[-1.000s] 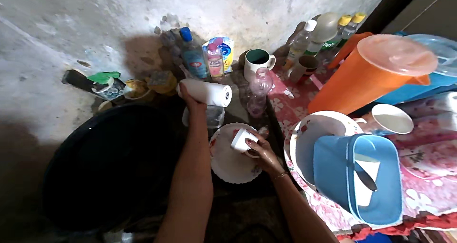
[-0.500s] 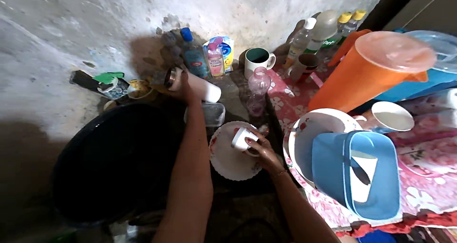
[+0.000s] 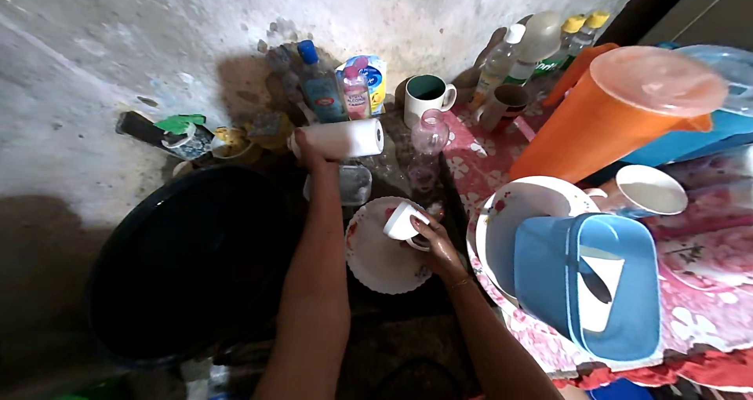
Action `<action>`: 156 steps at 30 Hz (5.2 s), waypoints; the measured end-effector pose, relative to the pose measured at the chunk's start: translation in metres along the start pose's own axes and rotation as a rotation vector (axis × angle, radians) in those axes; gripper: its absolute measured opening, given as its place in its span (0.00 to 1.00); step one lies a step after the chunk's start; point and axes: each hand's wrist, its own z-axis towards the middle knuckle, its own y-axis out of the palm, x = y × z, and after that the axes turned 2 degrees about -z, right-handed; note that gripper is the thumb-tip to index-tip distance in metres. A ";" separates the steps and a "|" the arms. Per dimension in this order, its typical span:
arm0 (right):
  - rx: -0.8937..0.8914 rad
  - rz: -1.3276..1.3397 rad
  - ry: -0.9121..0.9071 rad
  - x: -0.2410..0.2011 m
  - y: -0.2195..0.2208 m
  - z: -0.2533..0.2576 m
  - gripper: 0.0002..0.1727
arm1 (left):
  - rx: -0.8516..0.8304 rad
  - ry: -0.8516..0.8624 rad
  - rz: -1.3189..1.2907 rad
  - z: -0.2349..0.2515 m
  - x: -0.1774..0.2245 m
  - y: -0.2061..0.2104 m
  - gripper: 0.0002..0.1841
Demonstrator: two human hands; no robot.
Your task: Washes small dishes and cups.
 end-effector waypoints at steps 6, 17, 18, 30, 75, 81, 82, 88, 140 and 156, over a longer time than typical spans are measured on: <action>0.012 0.004 0.014 0.000 -0.001 0.002 0.25 | -0.126 -0.189 -0.332 -0.021 -0.015 0.009 0.39; -0.011 0.016 -0.050 0.006 -0.005 0.004 0.25 | -0.173 0.046 0.167 -0.037 0.004 0.024 0.39; -0.018 0.041 -0.045 0.006 -0.004 0.003 0.25 | -0.143 0.118 0.230 -0.034 0.007 0.024 0.44; -0.334 0.190 -0.070 0.011 -0.016 0.001 0.58 | -0.164 0.370 0.654 -0.018 0.051 0.033 0.56; -0.495 -1.688 -0.274 -0.028 0.115 0.035 0.20 | -0.341 0.457 0.642 0.000 0.079 0.018 0.55; -0.463 -1.779 -0.161 0.010 0.126 0.107 0.16 | -0.325 0.441 0.675 -0.008 0.083 0.018 0.55; -0.488 -1.784 -0.202 0.010 0.125 0.112 0.15 | -0.315 0.447 0.701 -0.007 0.082 0.018 0.55; -0.499 -1.974 -0.271 -0.052 0.137 0.091 0.16 | -0.275 0.490 0.849 -0.005 0.082 0.018 0.56; -0.086 -0.794 -0.034 -0.053 0.092 0.091 0.37 | -0.400 0.231 0.785 -0.001 0.078 0.016 0.52; 0.157 -0.197 -0.502 -0.101 0.050 0.016 0.25 | -0.602 -0.284 0.402 -0.030 0.077 0.018 0.27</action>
